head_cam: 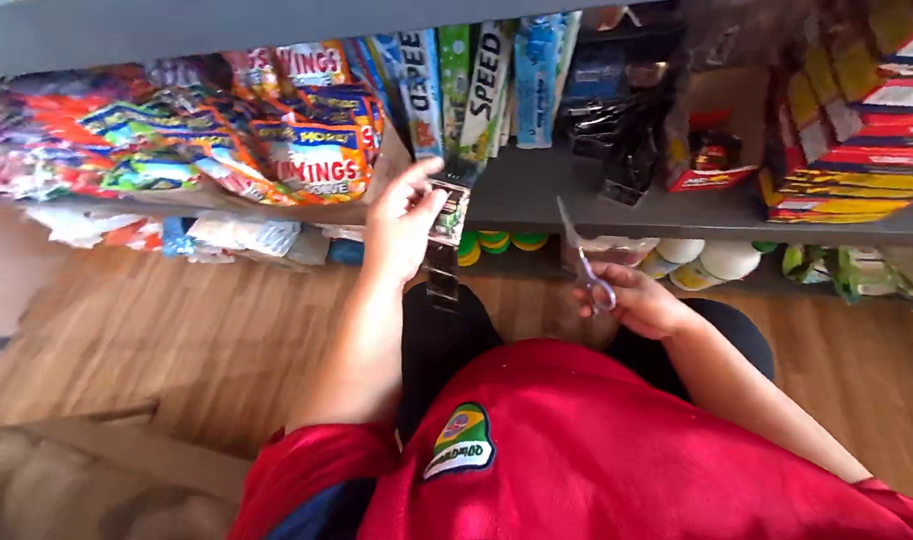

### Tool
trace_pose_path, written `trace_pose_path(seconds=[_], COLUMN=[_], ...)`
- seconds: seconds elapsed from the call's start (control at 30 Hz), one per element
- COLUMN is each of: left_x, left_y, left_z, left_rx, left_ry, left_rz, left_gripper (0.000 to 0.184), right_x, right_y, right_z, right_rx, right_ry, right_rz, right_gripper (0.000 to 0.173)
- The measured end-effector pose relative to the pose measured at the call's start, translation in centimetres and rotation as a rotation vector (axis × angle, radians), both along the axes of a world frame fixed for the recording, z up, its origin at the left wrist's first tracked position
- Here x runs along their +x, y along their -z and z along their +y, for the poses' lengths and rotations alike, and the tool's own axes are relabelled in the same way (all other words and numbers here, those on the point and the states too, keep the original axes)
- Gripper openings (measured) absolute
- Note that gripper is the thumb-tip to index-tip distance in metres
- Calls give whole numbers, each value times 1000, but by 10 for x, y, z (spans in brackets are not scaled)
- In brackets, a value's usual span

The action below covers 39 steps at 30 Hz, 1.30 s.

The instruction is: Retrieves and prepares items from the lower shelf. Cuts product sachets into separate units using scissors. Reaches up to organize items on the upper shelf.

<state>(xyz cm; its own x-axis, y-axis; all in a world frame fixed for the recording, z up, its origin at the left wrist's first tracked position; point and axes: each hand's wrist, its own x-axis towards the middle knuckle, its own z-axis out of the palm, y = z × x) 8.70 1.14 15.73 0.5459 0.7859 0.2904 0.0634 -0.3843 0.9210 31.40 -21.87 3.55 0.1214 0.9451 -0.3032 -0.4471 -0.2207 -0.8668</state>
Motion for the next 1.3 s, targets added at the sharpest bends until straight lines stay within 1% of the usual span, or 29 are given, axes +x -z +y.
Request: trace_pose_path(seconds=[0.03,0.07,0.17,0.23,0.3,0.33,0.4,0.47,0.67,0.8,0.9,1.1,1.3], left_x=[-3,-4,-4,-5,-7,-8,-9,-6,15,25,28,28,28], left_y=[-1,-4,-10,-12,-9,-8,-5,-1,11,13,15,16,17], left_z=[0,0,-1,-1,2,3,3,0,-11,-16,-19,-22,-24], left_rx=[23,36,13,3,10,11,11,-7,-40,-11,-21,-44,-24], left_ry=[14,33,59,44,45,56,94,125,224,292,305,312,309], left_rz=[63,131,261,278,292,308,353,389,458,496,471,431,475], left_gripper=[33,31,35,39,42,44,46,48,48,48,48,49,48], right_x=[3,5,8,10,15,17,21,20,14,16,17,18,16], right_y=[-4,-8,-9,5,27,35,35,32,27,27,29,28,28], right_z=[6,13,32,39,38,36,35,36,32,30,30,31,31], right_rx=[88,178,384,456,448,399,291,270,298,275,311,336,315], right_ry=[-36,-85,-269,-365,-411,-410,-408,-416,-365,-333,-328,-330,-336], right_rz=[38,71,157,193,158,113,-6,-49,-7,18,29,51,46], right_gripper=[35,34,35,40,45,46,51,54,52,46,41,41,40])
